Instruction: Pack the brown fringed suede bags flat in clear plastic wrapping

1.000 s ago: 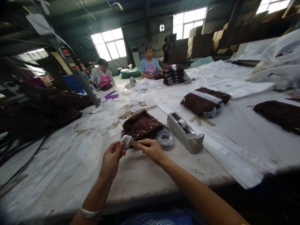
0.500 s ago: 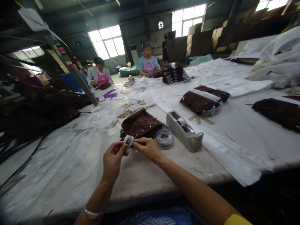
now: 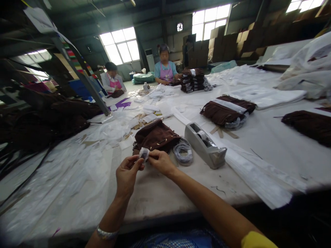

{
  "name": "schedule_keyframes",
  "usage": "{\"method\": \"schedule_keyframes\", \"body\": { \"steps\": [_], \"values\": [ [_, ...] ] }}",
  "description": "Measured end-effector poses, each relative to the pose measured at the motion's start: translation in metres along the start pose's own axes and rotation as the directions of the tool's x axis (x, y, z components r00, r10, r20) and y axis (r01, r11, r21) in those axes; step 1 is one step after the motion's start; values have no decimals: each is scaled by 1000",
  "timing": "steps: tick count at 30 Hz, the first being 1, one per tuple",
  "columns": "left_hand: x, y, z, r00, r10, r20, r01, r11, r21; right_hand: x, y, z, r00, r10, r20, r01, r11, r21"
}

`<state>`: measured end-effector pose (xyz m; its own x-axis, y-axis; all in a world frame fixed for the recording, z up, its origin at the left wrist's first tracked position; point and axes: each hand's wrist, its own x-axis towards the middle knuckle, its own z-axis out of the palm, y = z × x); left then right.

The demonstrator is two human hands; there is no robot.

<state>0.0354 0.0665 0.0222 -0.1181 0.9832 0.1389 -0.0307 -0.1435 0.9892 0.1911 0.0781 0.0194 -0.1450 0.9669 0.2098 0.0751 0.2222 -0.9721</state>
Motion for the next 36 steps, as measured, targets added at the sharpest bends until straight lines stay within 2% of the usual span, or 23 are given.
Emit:
{"method": "schedule_keyframes", "body": {
  "steps": [3, 7, 9, 11, 13, 16, 21, 23, 25, 28, 30, 33, 36],
  "values": [
    [2, 0, -6, 999, -23, 37, 23, 1000, -4, -2, 0, 0, 995, 42, 88, -58, 980, 192],
    [2, 0, -10, 997, -34, 66, 34, 999, -7, -7, 5, 2, 962, 121, 245, -218, 879, 423],
    [1, 1, -10, 996, -36, 80, 36, 999, -5, -9, 7, 5, 964, 170, 207, -245, 870, 428],
    [0, 2, -9, 995, -43, 89, 43, 999, -7, -10, 6, 9, 975, 199, 101, -222, 896, 384],
    [1, 2, -8, 993, -60, 99, 62, 998, -18, -12, 4, 13, 983, 182, 3, -172, 926, 337],
    [1, 0, -9, 984, -125, 128, 134, 989, -67, -14, 2, 17, 987, 139, -76, -111, 949, 296],
    [4, -3, -11, 936, -312, 163, 340, 921, -192, -14, 7, 17, 990, 132, -51, -114, 957, 268],
    [7, -3, -14, 916, -354, 190, 388, 903, -186, -12, 10, 15, 991, 132, -18, -123, 958, 257],
    [10, -4, -17, 915, -322, 244, 358, 925, -125, -11, 11, 11, 992, 129, 10, -128, 964, 232],
    [14, -4, -23, 941, -170, 293, 182, 983, -15, -9, 8, 6, 990, 138, 32, -141, 973, 180],
    [15, -5, -26, 949, -89, 304, 82, 996, 37, -9, 6, 4, 979, 196, 54, -202, 967, 159],
    [17, -6, -27, 943, -30, 330, 4, 997, 80, -10, 3, 3, 950, 307, 63, -313, 925, 215],
    [19, -9, -26, 942, -7, 335, -27, 995, 96, -10, 3, 6, 932, 361, 23, -349, 881, 319]
  ]
}}
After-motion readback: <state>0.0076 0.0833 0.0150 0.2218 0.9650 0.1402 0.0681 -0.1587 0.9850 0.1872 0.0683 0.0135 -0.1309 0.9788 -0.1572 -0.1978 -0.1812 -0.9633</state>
